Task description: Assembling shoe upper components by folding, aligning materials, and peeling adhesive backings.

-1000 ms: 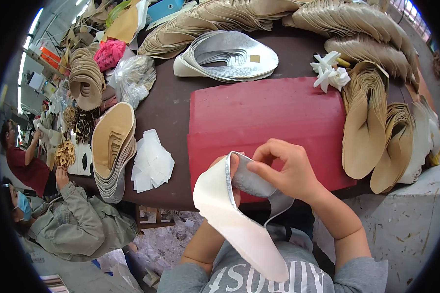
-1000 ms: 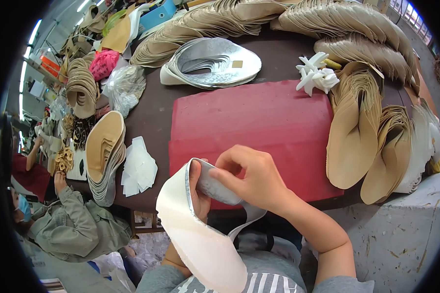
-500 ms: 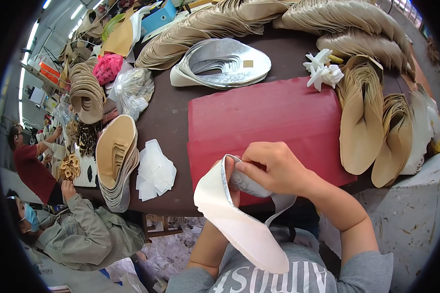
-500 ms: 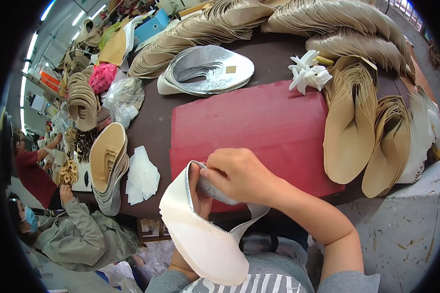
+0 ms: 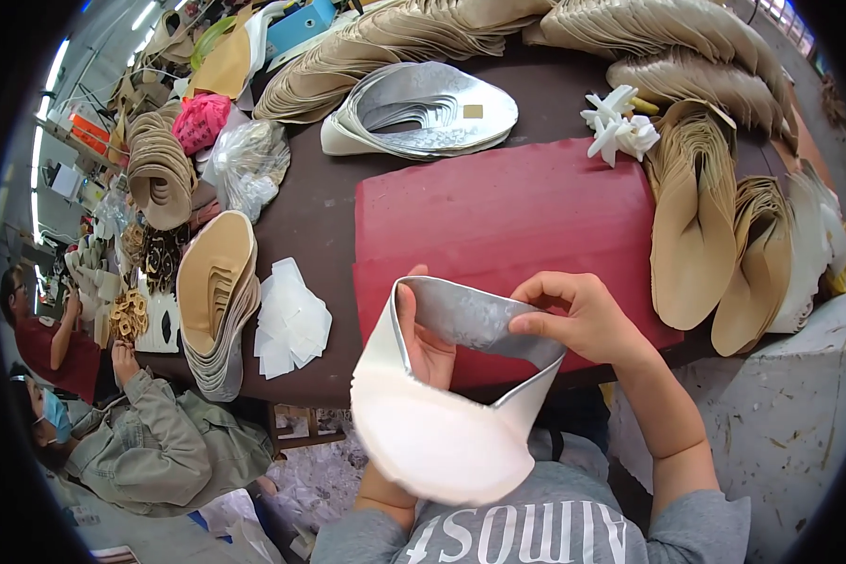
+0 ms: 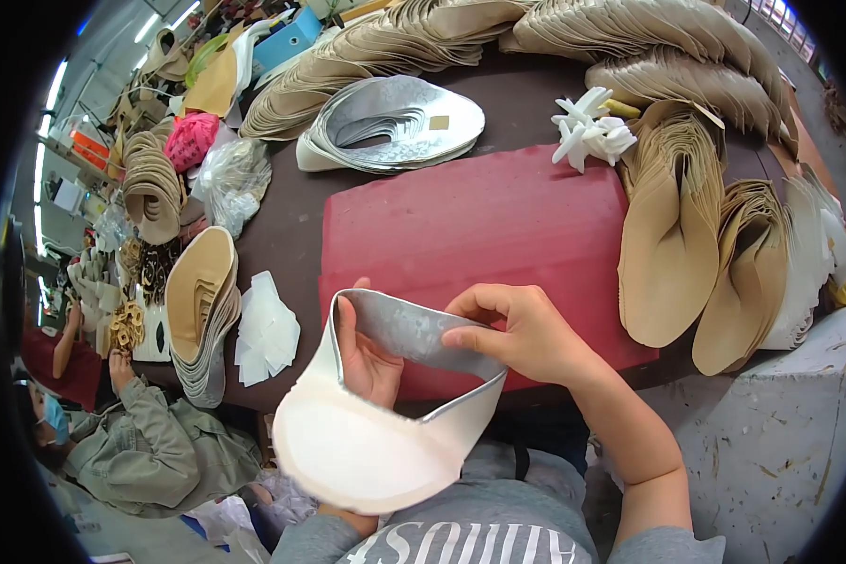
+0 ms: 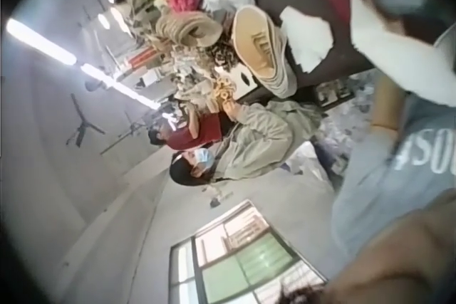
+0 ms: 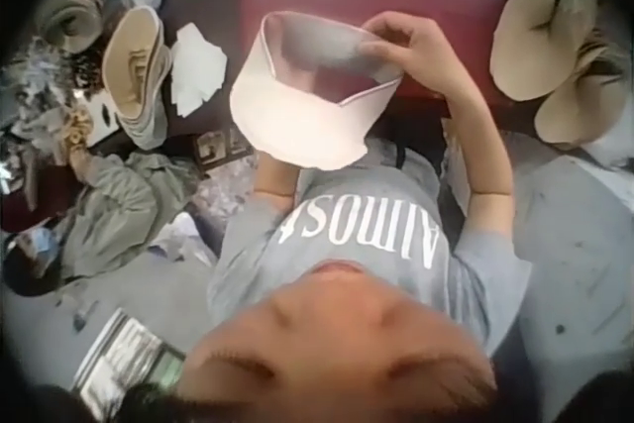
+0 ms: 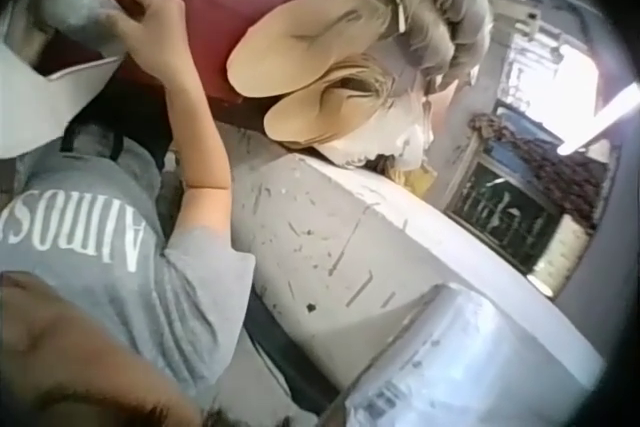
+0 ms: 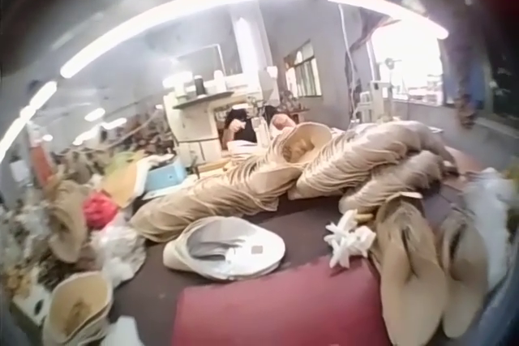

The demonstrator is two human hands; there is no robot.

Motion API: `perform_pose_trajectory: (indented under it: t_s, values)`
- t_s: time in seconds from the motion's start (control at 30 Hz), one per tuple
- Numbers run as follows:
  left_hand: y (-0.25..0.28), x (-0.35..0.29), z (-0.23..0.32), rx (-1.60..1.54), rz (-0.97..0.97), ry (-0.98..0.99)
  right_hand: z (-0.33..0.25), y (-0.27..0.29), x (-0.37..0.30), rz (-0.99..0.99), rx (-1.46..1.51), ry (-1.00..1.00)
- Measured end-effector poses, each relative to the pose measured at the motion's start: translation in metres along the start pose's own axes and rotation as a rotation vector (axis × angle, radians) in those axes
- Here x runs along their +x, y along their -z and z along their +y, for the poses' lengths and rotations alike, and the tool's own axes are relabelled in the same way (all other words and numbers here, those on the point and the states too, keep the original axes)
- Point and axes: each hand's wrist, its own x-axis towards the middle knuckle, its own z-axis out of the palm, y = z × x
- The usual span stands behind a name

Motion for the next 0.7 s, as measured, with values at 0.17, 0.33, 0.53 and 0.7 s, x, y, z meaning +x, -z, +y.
perform_pose_trajectory:
  t_s: [0.17, 0.33, 0.53, 0.7]
  values:
    - [0.017, -0.008, -0.017, 0.034, -0.168, 0.104, 0.006, -0.002, 0.002, 0.052, 0.027, -0.003]
    - [0.029, -0.01, -0.026, 0.146, -0.308, 0.131, 0.009, 0.001, 0.009, 0.048, 0.107, -0.073]
    - [0.013, -0.009, -0.016, 0.075, -0.255, 0.111, -0.002, 0.006, 0.019, 0.11, 0.161, -0.075]
    - [0.011, 0.026, 0.006, -0.387, -0.391, -0.023, -0.013, 0.046, 0.034, 0.398, 0.246, 0.169]
